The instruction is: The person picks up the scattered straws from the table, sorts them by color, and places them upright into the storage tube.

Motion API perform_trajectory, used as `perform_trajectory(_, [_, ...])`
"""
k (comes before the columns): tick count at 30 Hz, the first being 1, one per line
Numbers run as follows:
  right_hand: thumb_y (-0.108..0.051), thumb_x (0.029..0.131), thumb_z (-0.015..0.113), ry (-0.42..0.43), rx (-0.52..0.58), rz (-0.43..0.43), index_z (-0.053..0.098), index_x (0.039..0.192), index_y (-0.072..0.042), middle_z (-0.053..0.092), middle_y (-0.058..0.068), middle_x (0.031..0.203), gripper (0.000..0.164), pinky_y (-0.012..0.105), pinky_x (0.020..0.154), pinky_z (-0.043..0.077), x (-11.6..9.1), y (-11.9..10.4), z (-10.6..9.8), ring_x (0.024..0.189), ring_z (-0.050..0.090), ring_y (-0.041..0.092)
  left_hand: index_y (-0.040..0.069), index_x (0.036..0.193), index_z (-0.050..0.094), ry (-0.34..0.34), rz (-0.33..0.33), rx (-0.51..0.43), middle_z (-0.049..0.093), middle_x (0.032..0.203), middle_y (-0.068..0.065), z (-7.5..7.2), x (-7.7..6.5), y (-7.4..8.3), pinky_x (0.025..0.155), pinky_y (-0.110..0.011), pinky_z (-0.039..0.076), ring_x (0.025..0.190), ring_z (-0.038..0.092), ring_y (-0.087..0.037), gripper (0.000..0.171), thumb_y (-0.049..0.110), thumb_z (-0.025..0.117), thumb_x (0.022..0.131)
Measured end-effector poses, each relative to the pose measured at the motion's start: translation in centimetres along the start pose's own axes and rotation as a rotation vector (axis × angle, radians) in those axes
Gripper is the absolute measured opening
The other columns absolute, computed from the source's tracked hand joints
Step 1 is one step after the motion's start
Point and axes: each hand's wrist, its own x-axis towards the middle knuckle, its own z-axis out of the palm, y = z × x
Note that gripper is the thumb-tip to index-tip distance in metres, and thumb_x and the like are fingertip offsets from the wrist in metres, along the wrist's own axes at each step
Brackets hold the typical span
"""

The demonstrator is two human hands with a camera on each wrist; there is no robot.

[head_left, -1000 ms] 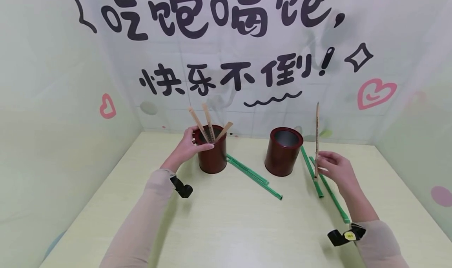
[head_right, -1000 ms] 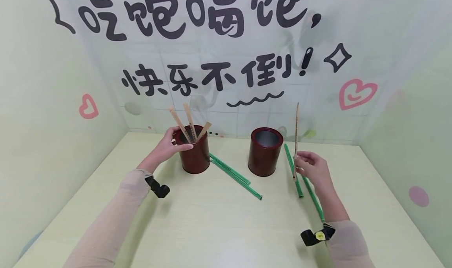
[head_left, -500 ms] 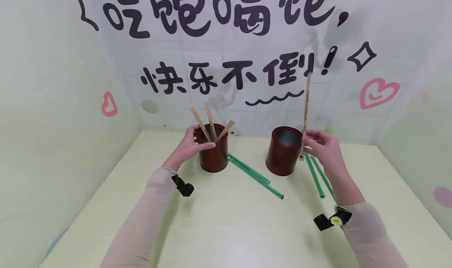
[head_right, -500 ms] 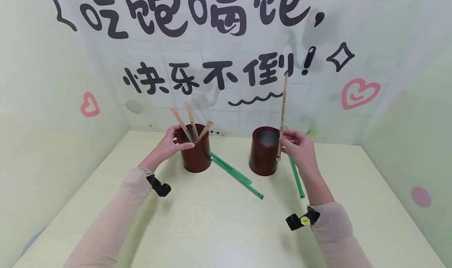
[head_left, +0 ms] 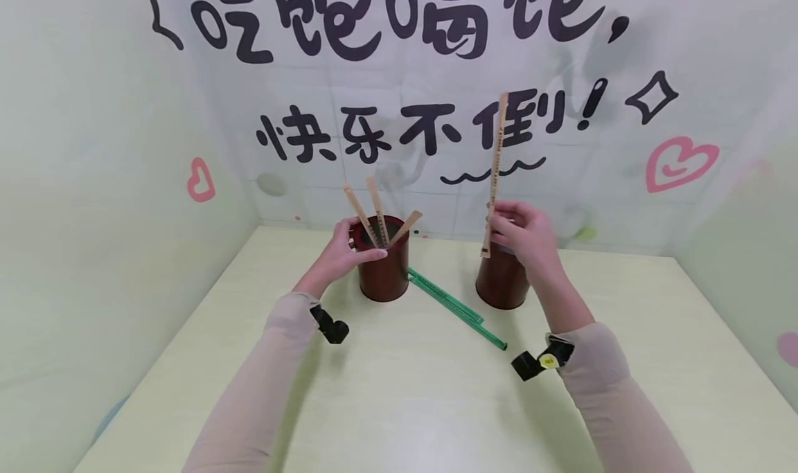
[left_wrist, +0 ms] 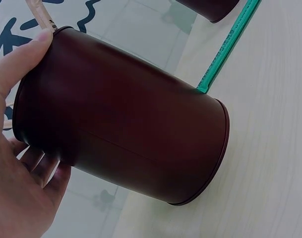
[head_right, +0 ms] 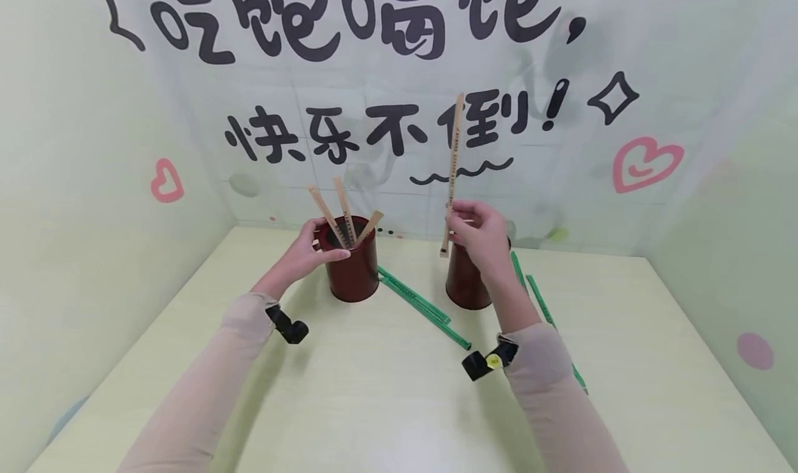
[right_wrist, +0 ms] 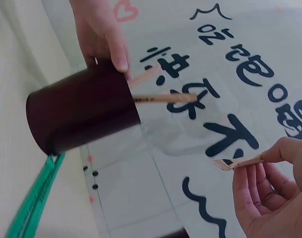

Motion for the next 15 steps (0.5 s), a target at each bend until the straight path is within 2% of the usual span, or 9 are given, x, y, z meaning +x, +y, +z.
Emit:
perform_trajectory(7, [-0.005,0.097,0.057,-0.052,-0.008,-0.021,0.057,0.129,0.008,0.062,-0.006,0.094,0.035,0.021,0.076,0.059,1.0,0.4,4.3,0.086,0.063,0.005,0.004,0.151,0.022,0.002,-0.008,0.008,0.025,0.154,-0.019,-0.1,-0.1,0.2,0.118,-0.054,0.032,0.143,0.033,-0.036,0.089,0.029,0.078,0.086])
perform_trajectory(15, [0.000,0.095,0.056,-0.089,0.008,-0.050,0.060,0.124,0.007,0.061,0.010,0.101,0.030,0.028,0.078,0.061,1.5,1.1,8.9,0.084,0.063,0.009,0.003,0.151,0.022,0.006,0.005,0.012,0.025,0.154,-0.019,0.1,0.0,0.0,0.117,-0.053,0.035,0.140,0.036,-0.036,0.090,0.029,0.078,0.085])
